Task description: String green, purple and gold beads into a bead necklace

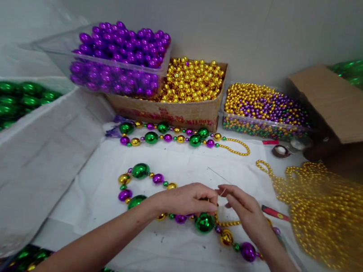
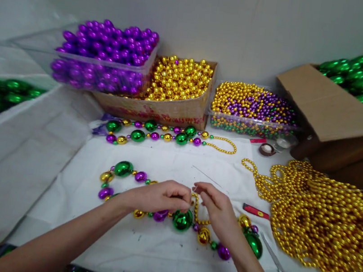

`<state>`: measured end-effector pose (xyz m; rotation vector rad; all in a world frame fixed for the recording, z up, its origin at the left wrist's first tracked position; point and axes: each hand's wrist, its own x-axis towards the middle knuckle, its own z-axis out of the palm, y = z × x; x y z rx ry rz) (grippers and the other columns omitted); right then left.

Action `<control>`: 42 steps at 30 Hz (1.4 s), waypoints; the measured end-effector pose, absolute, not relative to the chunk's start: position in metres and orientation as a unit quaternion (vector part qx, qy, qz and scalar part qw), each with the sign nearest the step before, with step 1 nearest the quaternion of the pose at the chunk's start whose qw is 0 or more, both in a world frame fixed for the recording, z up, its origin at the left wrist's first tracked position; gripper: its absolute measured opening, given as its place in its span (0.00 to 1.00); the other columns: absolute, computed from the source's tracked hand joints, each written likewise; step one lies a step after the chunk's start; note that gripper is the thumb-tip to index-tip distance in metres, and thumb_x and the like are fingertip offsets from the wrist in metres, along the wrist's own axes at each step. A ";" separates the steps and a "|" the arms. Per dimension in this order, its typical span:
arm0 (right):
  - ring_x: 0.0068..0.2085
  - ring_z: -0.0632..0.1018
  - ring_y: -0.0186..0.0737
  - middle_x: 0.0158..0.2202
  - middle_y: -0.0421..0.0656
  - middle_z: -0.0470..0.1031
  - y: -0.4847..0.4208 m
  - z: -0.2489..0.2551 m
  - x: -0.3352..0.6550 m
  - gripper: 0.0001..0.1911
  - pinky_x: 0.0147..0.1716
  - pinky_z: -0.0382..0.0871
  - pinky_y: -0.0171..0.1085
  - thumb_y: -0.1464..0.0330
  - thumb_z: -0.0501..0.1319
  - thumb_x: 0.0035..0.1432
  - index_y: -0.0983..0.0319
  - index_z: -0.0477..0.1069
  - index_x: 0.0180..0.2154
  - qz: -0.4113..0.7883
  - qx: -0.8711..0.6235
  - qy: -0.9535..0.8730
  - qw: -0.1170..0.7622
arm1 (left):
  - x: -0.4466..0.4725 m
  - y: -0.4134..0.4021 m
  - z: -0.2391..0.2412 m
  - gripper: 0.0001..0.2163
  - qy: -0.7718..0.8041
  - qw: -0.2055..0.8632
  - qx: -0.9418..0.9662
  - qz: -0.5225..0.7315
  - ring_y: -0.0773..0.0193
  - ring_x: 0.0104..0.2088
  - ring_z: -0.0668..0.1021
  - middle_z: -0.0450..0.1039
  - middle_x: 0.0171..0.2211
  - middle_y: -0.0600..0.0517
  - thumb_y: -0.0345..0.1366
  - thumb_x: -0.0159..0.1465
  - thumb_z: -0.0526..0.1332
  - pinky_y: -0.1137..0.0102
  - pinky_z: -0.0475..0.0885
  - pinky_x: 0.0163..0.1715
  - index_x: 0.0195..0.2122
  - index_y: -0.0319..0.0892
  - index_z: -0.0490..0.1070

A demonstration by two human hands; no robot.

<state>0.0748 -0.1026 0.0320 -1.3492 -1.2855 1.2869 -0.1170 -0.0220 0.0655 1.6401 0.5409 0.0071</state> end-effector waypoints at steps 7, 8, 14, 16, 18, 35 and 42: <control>0.24 0.75 0.35 0.27 0.41 0.75 -0.093 0.009 0.060 0.17 0.19 0.63 0.31 0.55 0.63 0.52 0.62 0.74 0.35 0.710 -0.453 -0.434 0.320 | -0.126 -0.018 0.059 0.09 0.233 0.540 0.809 0.017 0.69 0.29 0.70 0.70 0.28 0.54 0.35 0.63 0.54 0.74 0.63 0.31 0.30 0.39 0.70; 0.23 0.76 0.35 0.28 0.41 0.76 -0.094 0.008 0.059 0.17 0.18 0.62 0.30 0.55 0.63 0.52 0.62 0.73 0.37 0.719 -0.452 -0.425 0.314 | -0.126 -0.018 0.057 0.09 0.239 0.531 0.812 0.026 0.69 0.30 0.70 0.71 0.28 0.54 0.35 0.63 0.54 0.74 0.63 0.31 0.30 0.39 0.70; 0.19 0.74 0.34 0.21 0.40 0.75 -0.093 0.008 0.056 0.17 0.15 0.60 0.28 0.58 0.66 0.48 0.63 0.72 0.37 0.727 -0.480 -0.389 0.300 | -0.122 -0.020 0.052 0.08 0.259 0.521 0.808 0.089 0.68 0.31 0.71 0.71 0.28 0.53 0.33 0.63 0.54 0.73 0.64 0.33 0.30 0.39 0.71; 0.16 0.71 0.33 0.17 0.41 0.74 -0.091 0.009 0.056 0.16 0.13 0.58 0.28 0.58 0.66 0.46 0.64 0.71 0.30 0.715 -0.499 -0.385 0.303 | -0.121 -0.020 0.052 0.08 0.258 0.525 0.804 0.102 0.68 0.31 0.71 0.71 0.27 0.53 0.33 0.63 0.54 0.73 0.65 0.33 0.30 0.38 0.71; 0.15 0.69 0.32 0.16 0.41 0.73 -0.090 0.008 0.058 0.16 0.13 0.57 0.28 0.57 0.66 0.46 0.63 0.69 0.27 0.693 -0.521 -0.381 0.321 | -0.121 -0.019 0.051 0.09 0.272 0.520 0.801 0.121 0.67 0.31 0.72 0.72 0.29 0.52 0.34 0.63 0.54 0.73 0.65 0.33 0.30 0.38 0.71; 0.45 0.72 0.43 0.43 0.46 0.75 -0.128 -0.009 0.097 0.12 0.41 0.65 0.37 0.61 0.68 0.49 0.62 0.71 0.24 0.634 -0.545 -0.306 0.456 | -0.120 -0.084 0.008 0.10 0.459 0.621 0.437 0.462 0.61 0.37 0.74 0.74 0.34 0.48 0.36 0.61 0.56 0.66 0.68 0.41 0.24 0.40 0.66; 0.31 0.70 0.37 0.23 0.38 0.62 -0.129 0.038 0.076 0.09 0.27 0.61 0.34 0.64 0.63 0.56 0.57 0.65 0.27 0.725 -0.280 -0.101 0.621 | -0.124 -0.077 0.044 0.12 0.227 0.827 0.159 0.489 0.71 0.23 0.68 0.56 0.20 0.58 0.33 0.61 0.55 0.58 0.68 0.49 0.22 0.42 0.55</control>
